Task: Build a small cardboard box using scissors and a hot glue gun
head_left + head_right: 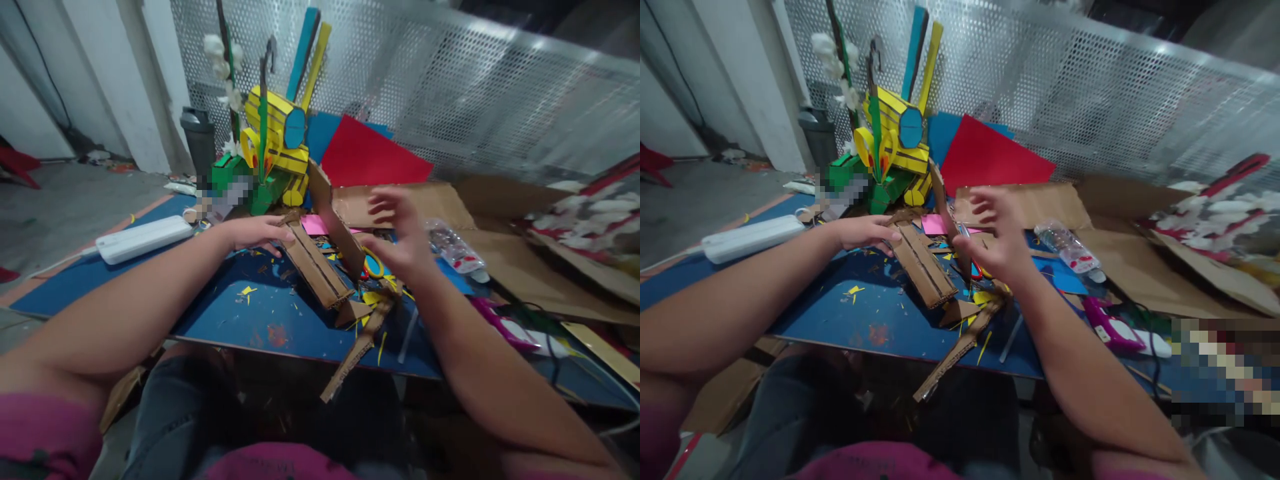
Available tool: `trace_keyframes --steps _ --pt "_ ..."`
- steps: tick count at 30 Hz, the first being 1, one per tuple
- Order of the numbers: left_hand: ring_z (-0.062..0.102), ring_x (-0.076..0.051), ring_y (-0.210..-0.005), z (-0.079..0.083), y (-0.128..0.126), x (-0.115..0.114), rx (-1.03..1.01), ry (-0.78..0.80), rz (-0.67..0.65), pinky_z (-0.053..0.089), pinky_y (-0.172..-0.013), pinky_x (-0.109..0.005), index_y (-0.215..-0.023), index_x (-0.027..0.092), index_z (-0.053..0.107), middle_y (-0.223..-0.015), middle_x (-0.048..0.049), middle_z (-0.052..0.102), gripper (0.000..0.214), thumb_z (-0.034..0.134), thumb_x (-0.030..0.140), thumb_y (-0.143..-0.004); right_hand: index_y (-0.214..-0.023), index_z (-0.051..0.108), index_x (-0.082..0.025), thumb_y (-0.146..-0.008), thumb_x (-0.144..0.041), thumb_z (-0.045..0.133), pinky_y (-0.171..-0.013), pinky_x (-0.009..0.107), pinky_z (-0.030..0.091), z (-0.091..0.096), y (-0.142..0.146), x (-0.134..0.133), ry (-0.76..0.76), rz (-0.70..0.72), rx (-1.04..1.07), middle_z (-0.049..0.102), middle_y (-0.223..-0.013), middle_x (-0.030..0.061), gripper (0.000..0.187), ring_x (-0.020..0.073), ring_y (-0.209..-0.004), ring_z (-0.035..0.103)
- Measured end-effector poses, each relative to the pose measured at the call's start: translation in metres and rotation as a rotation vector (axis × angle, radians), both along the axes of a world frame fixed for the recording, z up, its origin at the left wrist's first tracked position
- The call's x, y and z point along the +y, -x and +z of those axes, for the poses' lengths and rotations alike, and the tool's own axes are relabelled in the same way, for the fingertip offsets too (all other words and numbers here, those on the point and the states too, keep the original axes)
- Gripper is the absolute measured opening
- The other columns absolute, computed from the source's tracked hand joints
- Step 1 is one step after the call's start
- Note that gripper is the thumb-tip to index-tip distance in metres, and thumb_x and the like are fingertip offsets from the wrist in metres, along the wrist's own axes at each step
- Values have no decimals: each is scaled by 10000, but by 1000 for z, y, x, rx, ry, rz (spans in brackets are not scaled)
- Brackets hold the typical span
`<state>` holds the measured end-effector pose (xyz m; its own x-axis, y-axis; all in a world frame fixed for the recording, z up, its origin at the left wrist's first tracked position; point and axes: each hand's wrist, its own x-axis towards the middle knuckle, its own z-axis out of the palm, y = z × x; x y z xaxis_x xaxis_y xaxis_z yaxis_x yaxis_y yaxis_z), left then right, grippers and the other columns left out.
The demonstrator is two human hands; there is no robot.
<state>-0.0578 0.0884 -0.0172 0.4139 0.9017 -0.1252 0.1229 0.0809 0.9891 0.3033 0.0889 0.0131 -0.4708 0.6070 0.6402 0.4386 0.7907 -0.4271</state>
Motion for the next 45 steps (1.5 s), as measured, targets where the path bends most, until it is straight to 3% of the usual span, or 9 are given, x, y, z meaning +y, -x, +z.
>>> trace_keyframes --steps 3,6,9,12,16,20,29,37,45 --pt "797 -315 -1085 -3 0 4 -98 15 0 665 -826 -413 -1205 174 790 -1255 -170 830 615 1006 448 -700 -1663 506 -258 -806 -511 943 -1241 600 536 -25 8 8 203 -18 -219 586 -1682 196 994 417 -1505 614" --pt "795 -274 -1039 -4 3 7 -138 23 37 648 -802 -365 -1201 168 784 -1241 -163 834 575 987 445 -740 -1556 633 -226 -853 -364 816 -1181 574 577 -40 13 15 324 -55 -276 738 -1535 165 740 408 -1375 717" --pt "789 -245 -1053 -4 2 7 -160 46 91 616 -809 -319 -1221 181 787 -1266 -149 836 521 946 456 -808 -1285 780 -222 -863 -289 696 -1012 484 653 -44 14 23 303 -114 -103 868 -1191 91 435 356 -1108 797" --pt "781 -259 -1144 -2 -5 1 -168 66 110 613 -862 -328 -1286 198 785 -1350 -144 823 539 898 518 -867 -975 791 -237 -850 -358 661 -842 451 680 -43 10 31 296 -247 171 835 -884 58 217 327 -880 789" --pt "785 -284 -1192 1 -18 -8 -263 97 120 631 -971 -380 -1310 188 772 -1369 -148 819 608 862 603 -875 -799 751 -296 -819 -434 736 -1038 552 655 -40 4 27 174 -314 339 831 -908 70 140 380 -1048 798" --pt "816 -291 -1049 4 -29 -17 -379 89 164 651 -944 -400 -1170 180 781 -1171 -132 861 601 843 675 -835 -1060 830 -293 -967 -527 675 -1251 628 530 -41 13 2 136 -319 469 853 -1142 123 296 425 -1344 736" --pt "845 -334 -1092 4 -56 -38 -539 41 97 648 -1034 -434 -1184 156 792 -1090 -140 883 521 810 582 -884 -1581 673 -313 -1048 -656 646 -1334 543 492 -42 50 -42 250 62 423 841 -1340 78 635 347 -1414 726" --pt "865 -343 -1076 1 -60 -39 -720 113 122 657 -1082 -492 -1272 152 773 -1065 -127 895 449 676 503 -1008 -1623 660 -306 -1018 -877 553 -1392 586 400 -44 40 -36 401 153 358 800 -1481 80 838 365 -1564 619" --pt "857 -368 -1096 10 -57 -36 -673 99 228 687 -1036 -528 -1365 150 737 -1127 -159 881 591 662 617 -1011 -1676 611 -303 -1066 -866 415 -1433 573 335 -32 40 -40 304 237 209 766 -1540 60 853 366 -1651 512"
